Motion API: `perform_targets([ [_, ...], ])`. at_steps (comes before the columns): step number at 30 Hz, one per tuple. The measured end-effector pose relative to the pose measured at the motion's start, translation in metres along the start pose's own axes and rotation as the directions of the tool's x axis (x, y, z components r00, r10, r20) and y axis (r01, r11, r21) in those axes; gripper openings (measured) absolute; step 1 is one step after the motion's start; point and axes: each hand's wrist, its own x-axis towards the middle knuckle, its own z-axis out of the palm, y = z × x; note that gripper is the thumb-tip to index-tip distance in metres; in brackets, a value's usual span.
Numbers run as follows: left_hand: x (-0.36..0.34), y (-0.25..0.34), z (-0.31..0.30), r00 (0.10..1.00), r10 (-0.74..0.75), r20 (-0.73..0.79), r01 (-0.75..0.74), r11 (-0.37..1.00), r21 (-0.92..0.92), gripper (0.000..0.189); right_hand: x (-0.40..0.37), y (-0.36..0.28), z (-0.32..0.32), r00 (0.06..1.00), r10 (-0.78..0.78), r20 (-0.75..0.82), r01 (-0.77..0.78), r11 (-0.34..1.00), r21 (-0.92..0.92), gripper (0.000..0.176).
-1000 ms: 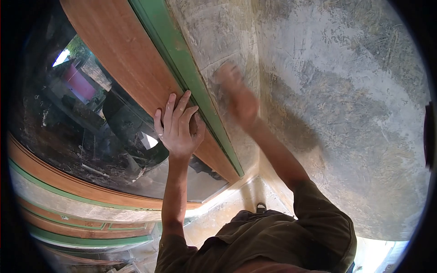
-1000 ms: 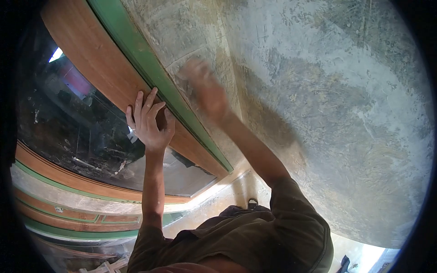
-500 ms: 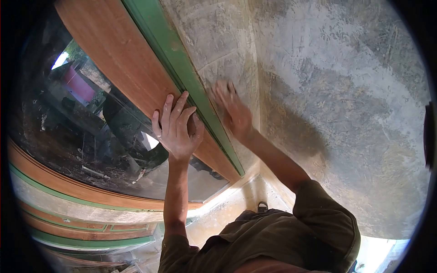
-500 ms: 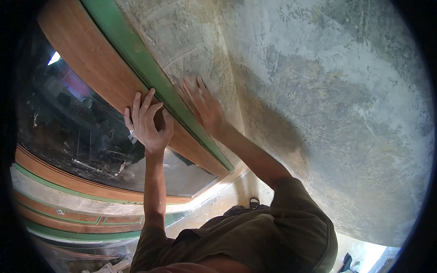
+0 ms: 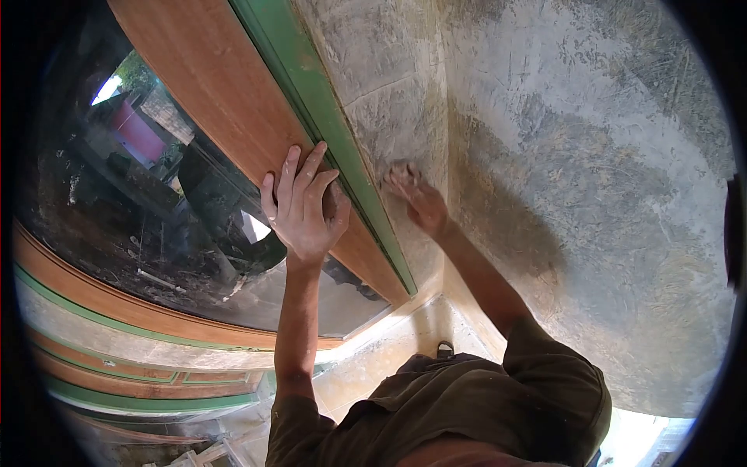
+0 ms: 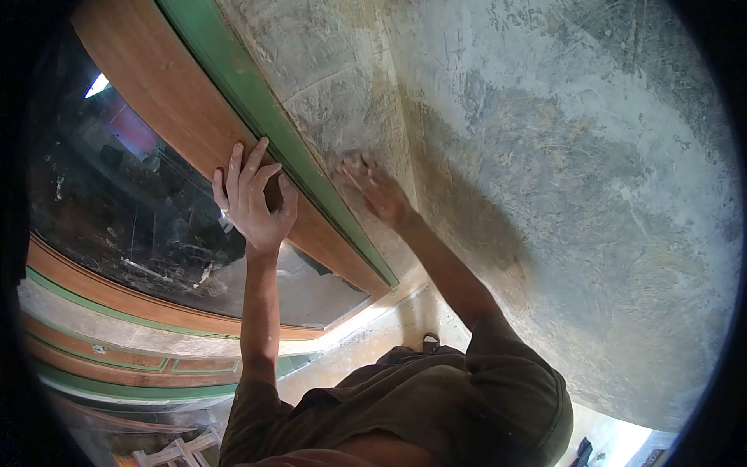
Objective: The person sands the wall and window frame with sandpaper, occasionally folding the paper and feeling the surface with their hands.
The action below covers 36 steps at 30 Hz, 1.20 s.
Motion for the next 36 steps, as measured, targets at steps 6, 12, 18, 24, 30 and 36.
perform_targets([
  [6,0.000,0.003,-0.001,1.000,-0.024,0.018,0.024,1.000,0.003,0.015,0.106,-0.002,-0.013,0.968,-0.038,-0.248,0.007,0.992,-0.125,0.055],
  [12,0.000,0.001,0.002,1.000,-0.006,-0.003,0.006,1.000,0.018,0.015,-0.016,-0.012,0.004,0.995,0.094,-0.016,-0.095,0.979,-0.180,0.055],
  [18,0.001,0.001,0.001,1.000,-0.017,-0.001,0.017,1.000,0.009,0.014,0.081,0.005,-0.010,0.891,0.409,-0.198,-0.435,0.894,-0.110,0.062],
  [24,0.000,0.003,0.000,1.000,-0.020,0.009,0.020,1.000,0.016,0.015,0.000,-0.015,0.001,0.968,0.111,-0.226,-0.142,0.982,-0.128,0.057],
  [30,0.001,0.003,0.001,1.000,-0.020,0.005,0.020,1.000,-0.001,0.016,0.143,-0.043,-0.047,0.452,0.890,-0.068,-0.892,0.448,-0.062,0.055],
  [36,0.000,0.003,0.000,1.000,-0.024,0.002,0.024,1.000,0.005,0.014,-0.017,-0.011,0.019,0.942,0.198,-0.272,-0.261,0.939,-0.222,0.054],
])
